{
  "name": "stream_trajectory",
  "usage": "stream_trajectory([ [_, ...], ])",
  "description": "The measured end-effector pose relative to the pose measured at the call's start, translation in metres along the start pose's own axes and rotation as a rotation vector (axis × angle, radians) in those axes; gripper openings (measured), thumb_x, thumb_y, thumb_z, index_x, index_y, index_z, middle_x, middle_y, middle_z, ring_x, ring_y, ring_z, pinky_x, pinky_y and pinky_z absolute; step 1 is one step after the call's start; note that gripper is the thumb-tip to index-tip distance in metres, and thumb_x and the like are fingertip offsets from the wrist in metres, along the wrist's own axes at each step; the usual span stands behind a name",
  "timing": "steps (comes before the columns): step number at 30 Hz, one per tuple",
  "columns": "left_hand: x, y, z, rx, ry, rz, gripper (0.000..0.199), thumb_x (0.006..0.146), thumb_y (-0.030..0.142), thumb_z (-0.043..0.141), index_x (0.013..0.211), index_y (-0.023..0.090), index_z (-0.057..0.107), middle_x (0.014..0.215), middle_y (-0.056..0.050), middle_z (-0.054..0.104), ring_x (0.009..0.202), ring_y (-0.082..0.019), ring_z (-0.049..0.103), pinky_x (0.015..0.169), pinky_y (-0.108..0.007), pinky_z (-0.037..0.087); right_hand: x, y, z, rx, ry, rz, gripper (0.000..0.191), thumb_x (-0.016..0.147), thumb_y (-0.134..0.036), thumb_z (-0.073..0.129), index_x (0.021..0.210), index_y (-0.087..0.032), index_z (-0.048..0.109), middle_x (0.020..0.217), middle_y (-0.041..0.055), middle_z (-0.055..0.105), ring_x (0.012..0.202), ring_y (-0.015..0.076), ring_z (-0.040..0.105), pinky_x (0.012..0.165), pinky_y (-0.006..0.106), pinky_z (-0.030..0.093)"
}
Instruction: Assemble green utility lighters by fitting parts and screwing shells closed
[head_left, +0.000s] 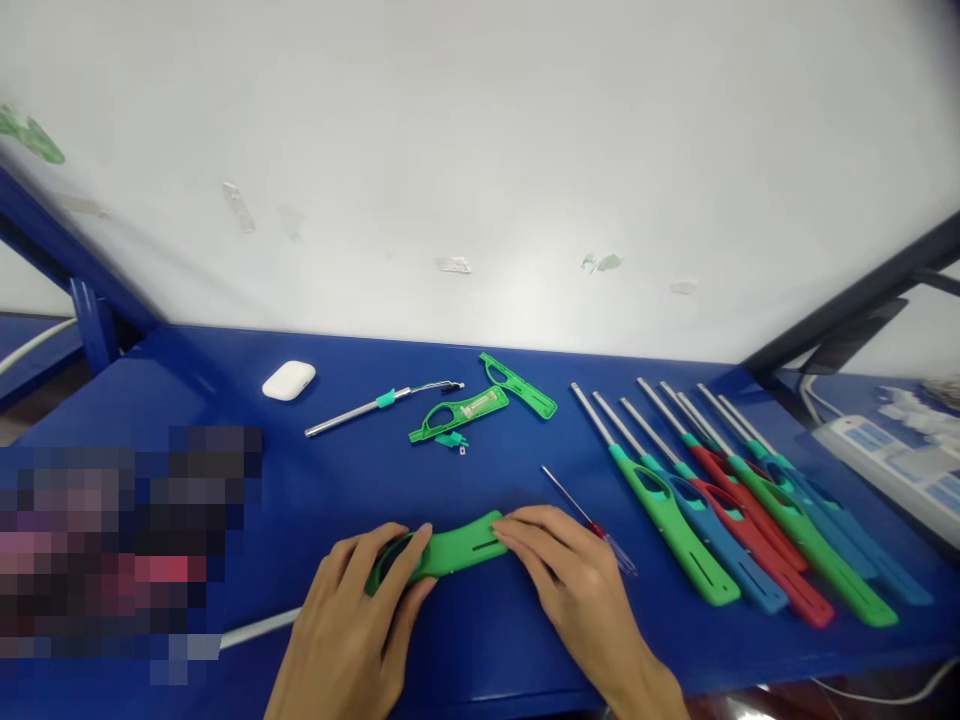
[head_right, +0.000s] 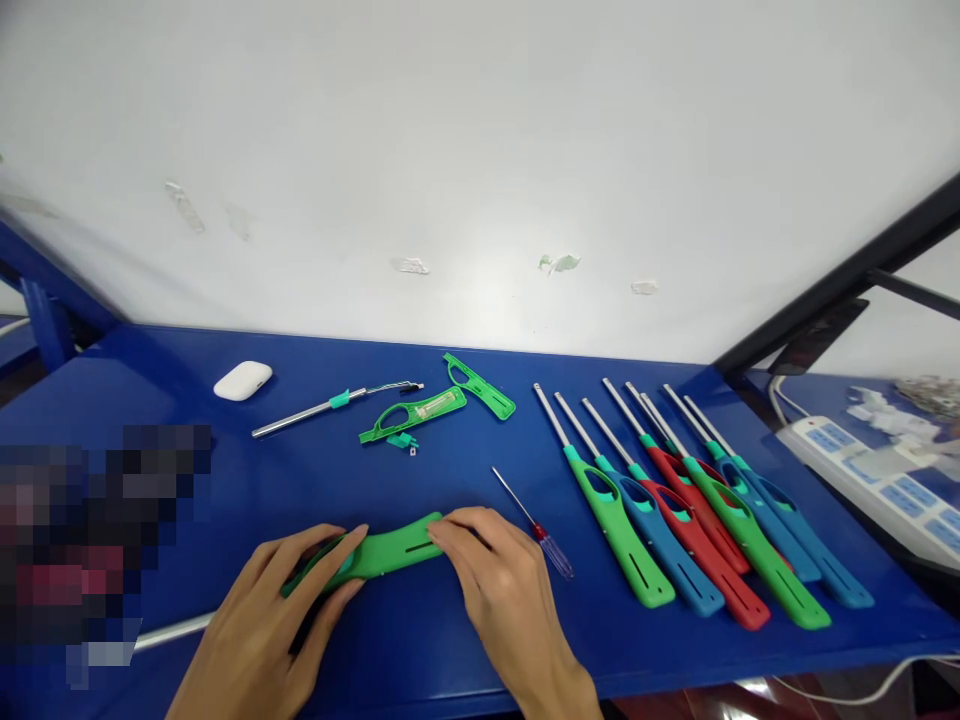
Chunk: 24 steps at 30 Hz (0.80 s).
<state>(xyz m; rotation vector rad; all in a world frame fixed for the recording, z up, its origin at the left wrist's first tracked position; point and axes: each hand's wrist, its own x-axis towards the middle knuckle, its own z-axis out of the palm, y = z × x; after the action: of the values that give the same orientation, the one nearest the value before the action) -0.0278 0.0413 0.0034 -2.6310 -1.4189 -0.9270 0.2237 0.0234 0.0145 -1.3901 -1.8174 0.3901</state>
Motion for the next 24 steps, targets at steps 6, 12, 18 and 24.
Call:
stream_trajectory([
  [6,-0.0025,-0.0002,0.0001,-0.004,-0.007,0.002,0.034,0.116,0.036,0.048,0.144,0.026,0.065,0.125,-0.007,0.07,0.109,-0.026,0.065,0.092,-0.042,0.058,-0.0071,-0.0044,-0.0021,-0.047,-0.013,-0.031,0.032,0.107,-0.014,0.063,0.13,-0.027,0.081,0.126,0.0063,0.082,0.109,0.0236,0.082,0.102,0.037,0.068],
  [12,-0.0037,0.0001,-0.0005,-0.007,-0.02,0.008,0.034,0.116,0.034,0.049,0.147,0.026,0.063,0.127,-0.008,0.068,0.112,-0.026,0.062,0.094,-0.042,0.056,-0.0068,-0.0057,-0.0014,-0.044,-0.023,0.004,0.029,0.108,-0.016,0.061,0.126,-0.025,0.082,0.124,0.0081,0.081,0.109,0.0231,0.082,0.101,0.035,0.068],
  [18,-0.0039,0.0,0.0006,-0.012,-0.027,0.0,0.034,0.117,0.032,0.048,0.148,0.026,0.061,0.128,-0.007,0.066,0.112,-0.026,0.061,0.096,-0.041,0.054,-0.0062,-0.0064,-0.003,-0.016,-0.034,0.027,0.025,0.107,-0.017,0.063,0.118,-0.024,0.084,0.124,0.0084,0.081,0.107,0.0228,0.082,0.097,0.033,0.069],
  [24,-0.0039,-0.001,0.0012,-0.019,-0.039,-0.005,0.035,0.117,0.034,0.049,0.149,0.026,0.06,0.128,-0.007,0.065,0.113,-0.026,0.06,0.097,-0.042,0.053,-0.0072,-0.0049,-0.0003,-0.035,-0.043,-0.004,0.027,0.108,-0.018,0.061,0.122,-0.022,0.083,0.125,0.0106,0.08,0.111,0.0253,0.08,0.101,0.039,0.068],
])
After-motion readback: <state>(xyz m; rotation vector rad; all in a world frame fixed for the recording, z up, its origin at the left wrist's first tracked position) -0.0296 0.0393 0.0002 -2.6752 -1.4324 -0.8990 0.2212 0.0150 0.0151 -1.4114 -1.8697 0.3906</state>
